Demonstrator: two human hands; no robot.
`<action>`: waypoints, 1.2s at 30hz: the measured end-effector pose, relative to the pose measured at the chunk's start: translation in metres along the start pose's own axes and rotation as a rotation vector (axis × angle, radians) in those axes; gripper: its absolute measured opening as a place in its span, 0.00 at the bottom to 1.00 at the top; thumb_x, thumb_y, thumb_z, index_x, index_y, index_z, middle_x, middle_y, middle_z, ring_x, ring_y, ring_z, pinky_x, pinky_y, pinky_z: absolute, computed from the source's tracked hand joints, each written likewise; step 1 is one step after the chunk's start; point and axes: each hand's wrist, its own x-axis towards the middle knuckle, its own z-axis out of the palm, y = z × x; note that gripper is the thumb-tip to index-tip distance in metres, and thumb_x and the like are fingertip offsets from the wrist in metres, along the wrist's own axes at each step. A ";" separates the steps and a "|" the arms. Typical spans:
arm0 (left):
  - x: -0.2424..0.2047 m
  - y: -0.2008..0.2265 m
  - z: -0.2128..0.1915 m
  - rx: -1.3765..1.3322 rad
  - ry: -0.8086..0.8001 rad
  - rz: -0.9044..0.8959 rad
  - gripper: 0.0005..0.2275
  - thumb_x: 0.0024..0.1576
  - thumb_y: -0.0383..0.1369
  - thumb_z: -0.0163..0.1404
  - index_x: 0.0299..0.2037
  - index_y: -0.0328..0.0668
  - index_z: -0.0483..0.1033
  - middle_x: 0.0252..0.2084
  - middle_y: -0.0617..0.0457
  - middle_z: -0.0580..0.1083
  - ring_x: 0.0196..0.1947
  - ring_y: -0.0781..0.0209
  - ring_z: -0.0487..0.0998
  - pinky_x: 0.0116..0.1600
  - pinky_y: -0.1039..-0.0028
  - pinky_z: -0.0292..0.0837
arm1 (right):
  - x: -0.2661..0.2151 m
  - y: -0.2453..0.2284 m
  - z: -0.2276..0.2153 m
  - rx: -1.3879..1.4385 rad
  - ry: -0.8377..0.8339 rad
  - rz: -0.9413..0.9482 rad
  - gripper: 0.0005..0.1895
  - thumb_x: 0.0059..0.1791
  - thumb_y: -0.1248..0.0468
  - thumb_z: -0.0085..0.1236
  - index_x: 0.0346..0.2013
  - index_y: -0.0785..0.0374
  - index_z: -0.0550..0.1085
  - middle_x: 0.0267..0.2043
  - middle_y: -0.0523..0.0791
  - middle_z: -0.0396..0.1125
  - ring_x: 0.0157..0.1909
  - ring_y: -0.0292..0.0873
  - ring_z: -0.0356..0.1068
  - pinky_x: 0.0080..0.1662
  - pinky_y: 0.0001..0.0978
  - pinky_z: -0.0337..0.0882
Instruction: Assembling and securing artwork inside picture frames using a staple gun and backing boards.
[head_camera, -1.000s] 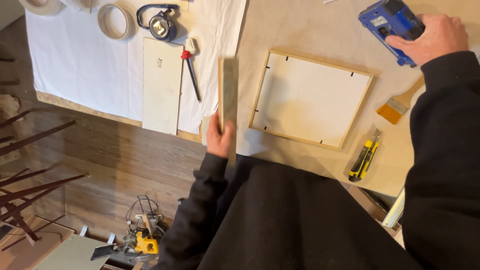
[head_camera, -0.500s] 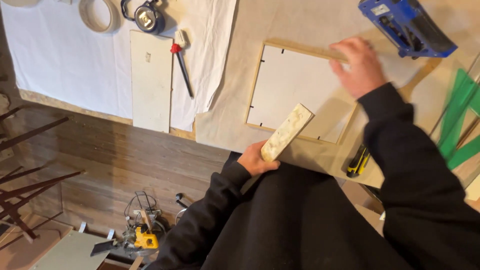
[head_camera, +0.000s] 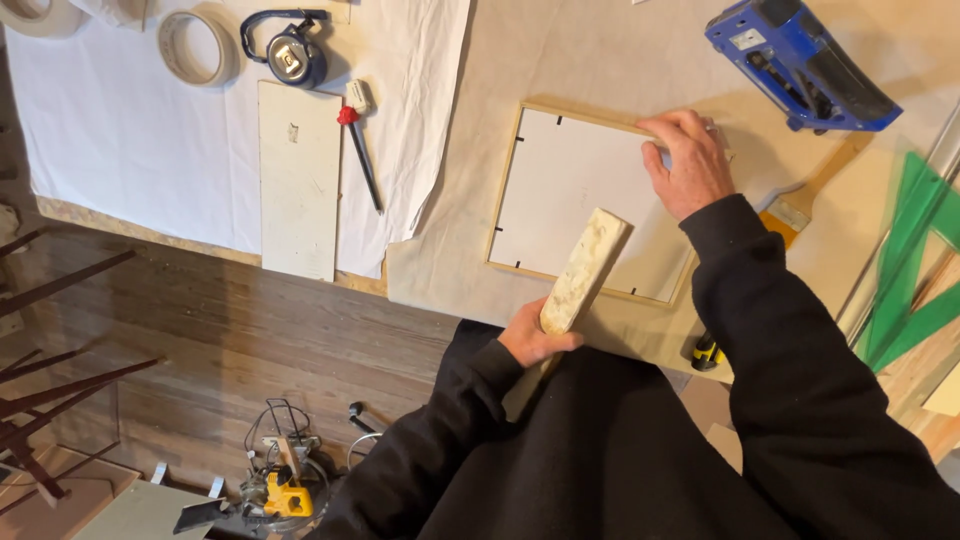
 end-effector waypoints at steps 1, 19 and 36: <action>-0.002 0.004 0.005 -0.088 0.019 0.014 0.23 0.38 0.30 0.76 0.43 0.40 0.81 0.34 0.54 0.78 0.37 0.65 0.77 0.42 0.77 0.72 | -0.001 -0.001 0.000 -0.018 0.002 -0.019 0.16 0.60 0.59 0.57 0.62 0.47 0.79 0.57 0.44 0.68 0.59 0.59 0.71 0.66 0.56 0.67; -0.139 0.145 -0.082 -0.050 -0.045 0.531 0.16 0.46 0.26 0.52 0.46 0.42 0.77 0.83 0.35 0.46 0.84 0.28 0.44 0.74 0.28 0.60 | -0.066 -0.172 -0.193 0.593 -0.045 0.229 0.26 0.49 0.72 0.60 0.63 0.73 0.75 0.50 0.51 0.70 0.32 0.38 0.61 0.30 0.24 0.63; -0.170 0.192 -0.095 0.054 -0.041 0.550 0.09 0.48 0.31 0.57 0.38 0.47 0.74 0.82 0.35 0.51 0.83 0.28 0.51 0.71 0.32 0.65 | -0.127 -0.196 -0.187 0.899 0.086 0.388 0.30 0.43 0.73 0.65 0.61 0.71 0.75 0.54 0.51 0.70 0.40 0.42 0.76 0.38 0.29 0.81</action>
